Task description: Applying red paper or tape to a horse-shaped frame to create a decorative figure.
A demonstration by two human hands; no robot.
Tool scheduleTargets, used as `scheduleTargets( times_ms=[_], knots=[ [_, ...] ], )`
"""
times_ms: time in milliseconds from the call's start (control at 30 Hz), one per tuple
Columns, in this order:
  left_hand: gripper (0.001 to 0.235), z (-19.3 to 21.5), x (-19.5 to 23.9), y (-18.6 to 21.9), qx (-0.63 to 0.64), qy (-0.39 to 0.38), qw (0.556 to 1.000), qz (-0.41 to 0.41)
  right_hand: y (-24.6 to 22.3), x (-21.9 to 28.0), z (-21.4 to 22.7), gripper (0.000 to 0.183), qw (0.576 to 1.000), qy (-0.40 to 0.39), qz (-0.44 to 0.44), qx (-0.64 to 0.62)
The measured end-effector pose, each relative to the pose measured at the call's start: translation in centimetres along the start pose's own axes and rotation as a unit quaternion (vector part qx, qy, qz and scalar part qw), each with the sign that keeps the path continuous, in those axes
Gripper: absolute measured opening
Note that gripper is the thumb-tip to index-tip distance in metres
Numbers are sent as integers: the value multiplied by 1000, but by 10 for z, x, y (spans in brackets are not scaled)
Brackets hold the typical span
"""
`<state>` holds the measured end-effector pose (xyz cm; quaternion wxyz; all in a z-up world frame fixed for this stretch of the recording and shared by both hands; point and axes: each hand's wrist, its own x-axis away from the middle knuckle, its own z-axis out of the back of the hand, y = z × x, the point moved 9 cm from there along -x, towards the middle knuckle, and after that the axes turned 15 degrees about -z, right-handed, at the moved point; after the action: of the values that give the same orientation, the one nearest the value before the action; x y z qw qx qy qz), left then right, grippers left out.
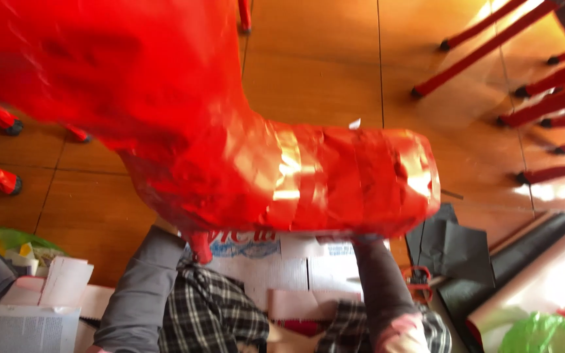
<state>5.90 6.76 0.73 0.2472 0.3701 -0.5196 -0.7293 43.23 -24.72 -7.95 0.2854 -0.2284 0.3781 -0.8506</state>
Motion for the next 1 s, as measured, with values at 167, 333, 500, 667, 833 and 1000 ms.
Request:
scheduleTargets(
  times_ms=[167, 333, 500, 667, 833, 1000],
  knots=[
    [59, -25, 17, -8, 16, -12, 998, 57, 19, 59, -13, 38, 999, -16, -28, 6],
    [56, -30, 48, -10, 34, -20, 995, 88, 36, 96, -16, 38, 999, -14, -35, 9],
    [54, -28, 87, -7, 47, -33, 992, 110, 69, 137, -27, 38, 999, -3, -40, 6],
    [52, -20, 120, -9, 60, -35, 990, 126, 82, 176, -65, 46, 994, -47, -75, -66],
    [45, -26, 190, 44, 106, -67, 983, 134, 87, 174, -73, 44, 976, 23, -140, -164],
    [56, -52, 209, 2, -128, -135, 979, 82, 94, 171, -65, 33, 974, 74, -157, -147]
  ],
)
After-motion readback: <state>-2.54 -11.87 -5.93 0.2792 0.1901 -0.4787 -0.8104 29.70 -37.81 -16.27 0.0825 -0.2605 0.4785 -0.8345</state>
